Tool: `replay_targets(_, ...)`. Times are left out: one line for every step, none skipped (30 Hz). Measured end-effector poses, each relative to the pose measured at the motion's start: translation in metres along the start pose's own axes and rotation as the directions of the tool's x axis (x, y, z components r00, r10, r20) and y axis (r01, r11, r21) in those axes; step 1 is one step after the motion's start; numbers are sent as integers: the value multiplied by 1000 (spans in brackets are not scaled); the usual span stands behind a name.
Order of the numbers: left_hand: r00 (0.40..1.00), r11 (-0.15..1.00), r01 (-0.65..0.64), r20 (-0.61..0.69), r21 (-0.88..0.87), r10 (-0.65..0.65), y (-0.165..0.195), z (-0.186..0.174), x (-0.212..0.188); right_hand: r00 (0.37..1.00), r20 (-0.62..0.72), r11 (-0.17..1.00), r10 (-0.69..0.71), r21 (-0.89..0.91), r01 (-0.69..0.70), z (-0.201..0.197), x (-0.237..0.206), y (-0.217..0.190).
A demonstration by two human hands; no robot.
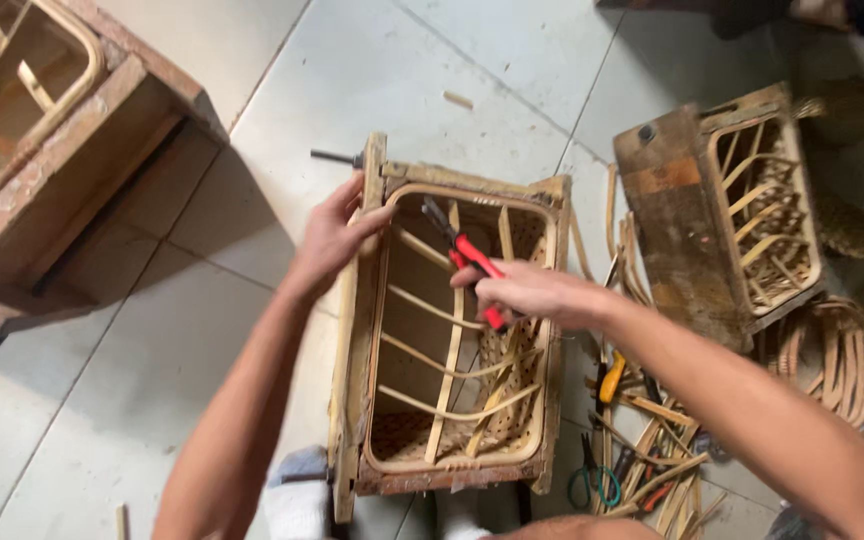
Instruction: The person sits on the floor assembling a bamboo basket held in a wooden jig. They squeeze glue from a bottle along the rim and strips, cut and trim bamboo strips with shears and pliers, tap pieces with a hammer, and rotate the basket to glue and secure the woven strips on different sides.
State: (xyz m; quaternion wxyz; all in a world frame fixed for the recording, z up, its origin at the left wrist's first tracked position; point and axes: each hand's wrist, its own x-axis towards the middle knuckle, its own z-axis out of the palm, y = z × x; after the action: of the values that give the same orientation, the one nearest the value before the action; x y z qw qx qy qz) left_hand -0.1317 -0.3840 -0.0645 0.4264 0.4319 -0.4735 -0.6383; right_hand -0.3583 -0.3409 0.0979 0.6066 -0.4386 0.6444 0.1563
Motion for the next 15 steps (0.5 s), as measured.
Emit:
replay_targets(993, 994, 111, 36, 11, -111, 0, -9, -11, 1000, -6, 998, 27, -58, -27, -1, 1, -2)
replay_targets(975, 978, 209, 74, 30, -210, -2, -15, -20, 999, -23, 992, 45, -114, -47, -4, 5, -6)
replay_targets(973, 976, 217, 76, 31, -219, -4, -16, -28, 997, -44, 983, 60, -171, -67, -8, 9, -10)
replay_targets(970, 973, 230, 72, 28, -232, -7, -16, -35, 997, -22, 981, 70, -181, -73, -10, 14, -13)
replay_targets(968, 970, 241, 66, 24, -242, -10, -16, -40, 997, -3, 978, 80, -194, -79, -12, 20, -17)
replay_targets(969, 972, 234, 74, 17, -235, -12, -15, -42, 996, 16, 975, 91, -206, -86, -14, 24, -20)
replay_targets(970, 973, 229, 82, 9, -229, -14, -13, -43, 995, 28, 974, 91, -210, -83, -15, 27, -21)
replay_targets(971, 975, 223, 91, 2, -222, -15, -12, -43, 995, 38, 974, 90, -213, -80, -16, 28, -22)
replay_targets(972, 976, 216, 94, -7, -215, -15, -11, -43, 995, 47, 974, 89, -211, -78, -17, 28, -23)
replay_targets(974, 978, 208, 97, -16, -205, -16, -11, -41, 997, 45, 975, 64, -216, -53, -17, 26, -23)
replay_targets(976, 980, 198, 98, -26, -195, -16, -11, -39, 998, 43, 974, 39, -224, -28, -18, 23, -23)
replay_targets(971, 975, 224, 86, 16, -224, -15, -12, -37, 999, 45, 972, 16, -233, -5, -19, 19, -23)
replay_targets(963, 965, 255, 71, 56, -259, -15, -13, -35, 999, 50, 965, 20, -261, -7, -19, 16, -25)
replay_targets(955, 954, 282, 61, 97, -289, -14, -14, -34, 999, 47, 959, 22, -284, -8, -18, 12, -27)
replay_targets(957, 958, 271, 79, 95, -278, -13, -15, -35, 999, 38, 952, 21, -305, -8, -18, 7, -29)
